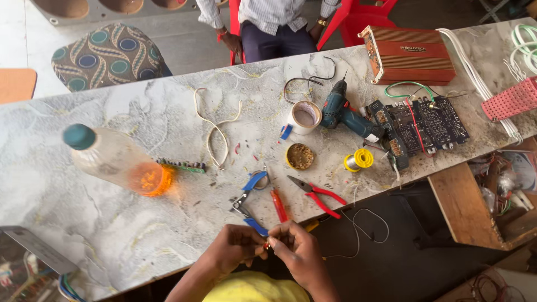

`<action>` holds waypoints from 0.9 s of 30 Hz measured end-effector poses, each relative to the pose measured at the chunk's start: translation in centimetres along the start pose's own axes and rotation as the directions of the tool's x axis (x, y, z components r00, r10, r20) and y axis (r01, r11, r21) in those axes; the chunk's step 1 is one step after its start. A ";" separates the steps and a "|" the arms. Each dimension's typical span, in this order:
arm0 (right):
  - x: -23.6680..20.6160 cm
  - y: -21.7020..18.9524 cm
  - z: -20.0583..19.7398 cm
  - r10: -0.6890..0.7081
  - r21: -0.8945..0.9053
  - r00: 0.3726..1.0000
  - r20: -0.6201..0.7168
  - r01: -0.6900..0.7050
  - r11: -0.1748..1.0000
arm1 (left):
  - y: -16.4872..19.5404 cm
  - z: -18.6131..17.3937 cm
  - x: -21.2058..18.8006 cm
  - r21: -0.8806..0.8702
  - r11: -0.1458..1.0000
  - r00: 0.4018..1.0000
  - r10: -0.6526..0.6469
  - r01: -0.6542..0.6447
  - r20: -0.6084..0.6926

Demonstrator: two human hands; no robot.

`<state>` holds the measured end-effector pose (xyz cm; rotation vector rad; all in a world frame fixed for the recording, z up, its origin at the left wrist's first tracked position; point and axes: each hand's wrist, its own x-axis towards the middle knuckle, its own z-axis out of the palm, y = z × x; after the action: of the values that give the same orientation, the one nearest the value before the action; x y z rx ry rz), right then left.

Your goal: The person strips the insulation from a red wire using pliers, then solders a ring terminal onto the exposed end using a soldering iron and solder wire. The person then picks up a red amplifier unit.

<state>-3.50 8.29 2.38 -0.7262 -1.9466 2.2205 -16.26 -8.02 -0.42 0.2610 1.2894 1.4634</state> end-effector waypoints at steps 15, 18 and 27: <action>8.5 0.4 -13.0 -0.445 -0.989 0.895 0.032 0.092 0.115 | 2.7 7.2 2.9 -0.253 0.959 0.884 -0.008 -0.125 -0.467; 10.0 0.6 -15.2 -0.087 -0.998 0.996 -0.035 -0.031 0.046 | 4.5 7.3 1.7 -0.282 0.933 0.874 0.064 -0.223 -0.481; 4.7 -1.1 -11.4 0.279 0.129 0.887 0.368 -0.346 0.929 | 8.1 5.8 -1.2 -0.260 0.910 0.870 0.176 -0.322 -0.461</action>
<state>-3.21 20.57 1.27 -0.7069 -1.8151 2.8573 -16.12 -4.06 8.84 -0.1329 1.3583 2.0181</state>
